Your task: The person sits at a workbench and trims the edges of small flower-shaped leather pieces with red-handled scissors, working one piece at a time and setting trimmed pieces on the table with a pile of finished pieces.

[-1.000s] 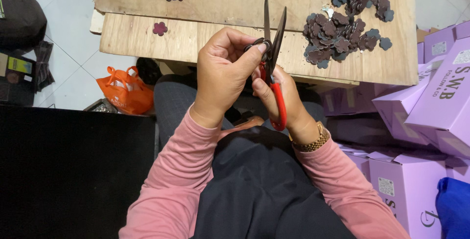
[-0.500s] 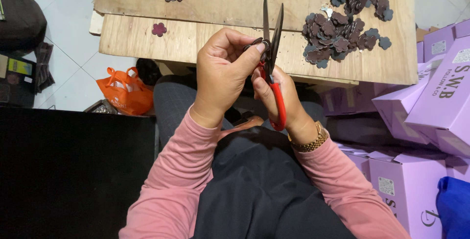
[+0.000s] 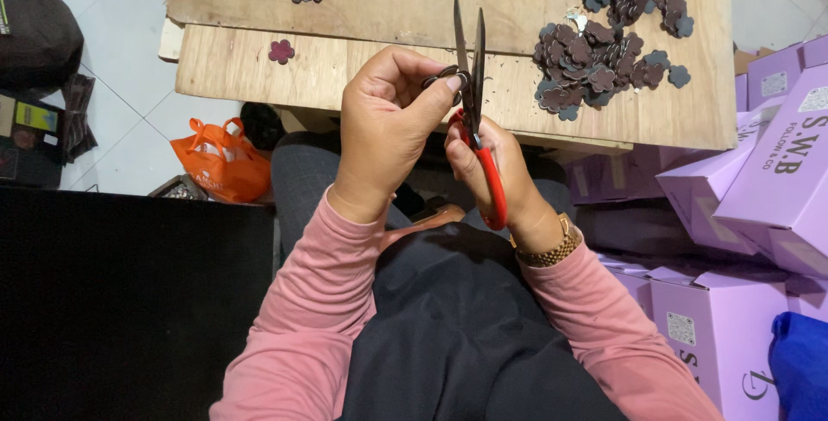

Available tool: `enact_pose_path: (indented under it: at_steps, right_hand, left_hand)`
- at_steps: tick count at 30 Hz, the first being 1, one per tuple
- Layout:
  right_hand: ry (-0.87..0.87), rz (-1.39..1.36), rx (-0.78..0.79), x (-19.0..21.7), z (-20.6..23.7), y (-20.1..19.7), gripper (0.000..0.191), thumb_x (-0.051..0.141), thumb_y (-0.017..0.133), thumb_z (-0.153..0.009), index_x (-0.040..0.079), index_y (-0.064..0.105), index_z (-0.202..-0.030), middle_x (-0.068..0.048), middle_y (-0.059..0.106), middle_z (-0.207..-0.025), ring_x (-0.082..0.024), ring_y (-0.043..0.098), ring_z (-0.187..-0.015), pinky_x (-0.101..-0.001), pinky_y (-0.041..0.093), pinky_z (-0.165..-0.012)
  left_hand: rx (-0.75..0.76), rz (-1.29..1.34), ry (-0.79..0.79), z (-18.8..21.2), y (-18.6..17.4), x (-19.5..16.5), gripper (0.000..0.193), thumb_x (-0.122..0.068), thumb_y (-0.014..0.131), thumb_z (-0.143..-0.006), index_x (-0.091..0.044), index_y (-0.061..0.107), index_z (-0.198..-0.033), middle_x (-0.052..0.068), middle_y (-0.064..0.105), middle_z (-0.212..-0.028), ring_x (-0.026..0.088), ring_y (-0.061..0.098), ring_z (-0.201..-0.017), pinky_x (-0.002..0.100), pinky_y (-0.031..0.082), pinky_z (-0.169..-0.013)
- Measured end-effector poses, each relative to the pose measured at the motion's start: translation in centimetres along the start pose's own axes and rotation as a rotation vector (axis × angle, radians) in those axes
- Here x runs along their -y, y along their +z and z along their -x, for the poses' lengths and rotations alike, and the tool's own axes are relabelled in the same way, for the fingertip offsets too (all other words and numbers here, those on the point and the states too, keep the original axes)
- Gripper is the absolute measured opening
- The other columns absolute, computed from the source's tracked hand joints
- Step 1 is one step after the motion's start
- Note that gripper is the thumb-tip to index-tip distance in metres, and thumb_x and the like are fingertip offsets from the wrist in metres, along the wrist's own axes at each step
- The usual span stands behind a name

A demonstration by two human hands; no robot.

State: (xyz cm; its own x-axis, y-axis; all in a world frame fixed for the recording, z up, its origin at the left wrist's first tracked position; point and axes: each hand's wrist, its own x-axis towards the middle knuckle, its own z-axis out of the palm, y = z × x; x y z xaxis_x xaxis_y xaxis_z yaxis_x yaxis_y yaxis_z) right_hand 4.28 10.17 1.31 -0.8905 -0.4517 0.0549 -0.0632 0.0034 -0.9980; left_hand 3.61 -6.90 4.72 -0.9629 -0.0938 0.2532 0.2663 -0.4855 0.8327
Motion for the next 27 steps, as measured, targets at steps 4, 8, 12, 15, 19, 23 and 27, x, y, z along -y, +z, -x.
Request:
enact_pose_path:
  at_steps: [4,8,12,15,19,23,27]
  right_hand:
    - [-0.008,0.018,0.007,-0.01,-0.01,-0.15,0.043,0.049,0.064,-0.101,0.007,0.055,-0.106,0.005,0.052,-0.081,-0.004,0.048,-0.07,-0.02,0.04,-0.062]
    - [-0.003,0.007,0.008,-0.13,-0.04,-0.14,0.041,0.048,0.064,-0.101,0.008,0.055,-0.105,0.005,0.051,-0.081,-0.004,0.048,-0.069,-0.02,0.04,-0.061]
    - [0.013,-0.006,0.004,-0.17,0.01,-0.15,0.039,0.045,0.065,-0.102,0.008,0.055,-0.104,0.006,0.05,-0.079,-0.004,0.044,-0.068,-0.0199,0.037,-0.06]
    - [0.015,-0.002,0.009,-0.12,0.06,-0.23,0.037,0.043,0.064,-0.103,0.008,0.055,-0.105,0.007,0.049,-0.079,-0.003,0.043,-0.069,-0.0195,0.035,-0.059]
    - [0.027,-0.026,0.016,-0.08,0.03,-0.21,0.035,0.041,0.065,-0.102,0.008,0.055,-0.105,0.007,0.049,-0.079,-0.003,0.042,-0.068,-0.0191,0.035,-0.059]
    - [0.024,-0.028,0.019,-0.12,0.01,-0.21,0.033,0.04,0.065,-0.103,0.008,0.055,-0.105,0.007,0.049,-0.08,-0.002,0.042,-0.068,-0.019,0.036,-0.059]
    - [0.031,-0.003,0.007,-0.32,-0.12,-0.28,0.031,0.038,0.064,-0.103,0.008,0.055,-0.103,0.007,0.049,-0.078,-0.002,0.043,-0.068,-0.0189,0.036,-0.059]
  left_hand:
    - [0.001,-0.003,0.004,-0.17,-0.05,-0.03,0.01,0.005,0.072,-0.099,0.0,0.065,-0.104,0.006,0.072,-0.099,0.01,0.069,-0.091,0.023,0.058,-0.083]
    - [0.005,0.013,-0.008,-0.2,-0.04,-0.16,0.013,0.005,0.071,-0.098,0.0,0.064,-0.108,0.006,0.072,-0.103,0.01,0.07,-0.095,0.024,0.059,-0.087]
    - [0.0,0.008,-0.01,-0.24,-0.05,-0.28,0.018,0.005,0.071,-0.098,0.0,0.063,-0.112,0.006,0.072,-0.104,0.01,0.07,-0.095,0.025,0.06,-0.088]
    - [-0.001,-0.014,-0.007,-0.32,-0.16,-0.34,0.021,0.005,0.072,-0.098,0.0,0.061,-0.115,0.007,0.071,-0.105,0.01,0.07,-0.095,0.024,0.06,-0.087]
    - [-0.011,-0.033,-0.013,-0.47,-0.26,-0.33,0.024,0.005,0.072,-0.097,0.0,0.059,-0.117,0.007,0.071,-0.104,0.01,0.069,-0.095,0.024,0.06,-0.086]
    - [-0.019,-0.066,-0.016,-0.48,-0.3,-0.38,0.025,0.005,0.072,-0.097,0.0,0.059,-0.118,0.007,0.071,-0.103,0.009,0.068,-0.092,0.023,0.059,-0.084]
    - [-0.011,-0.064,-0.014,-0.51,-0.33,-0.54,0.026,0.004,0.072,-0.098,0.0,0.058,-0.12,0.007,0.07,-0.104,0.009,0.068,-0.092,0.022,0.059,-0.084]
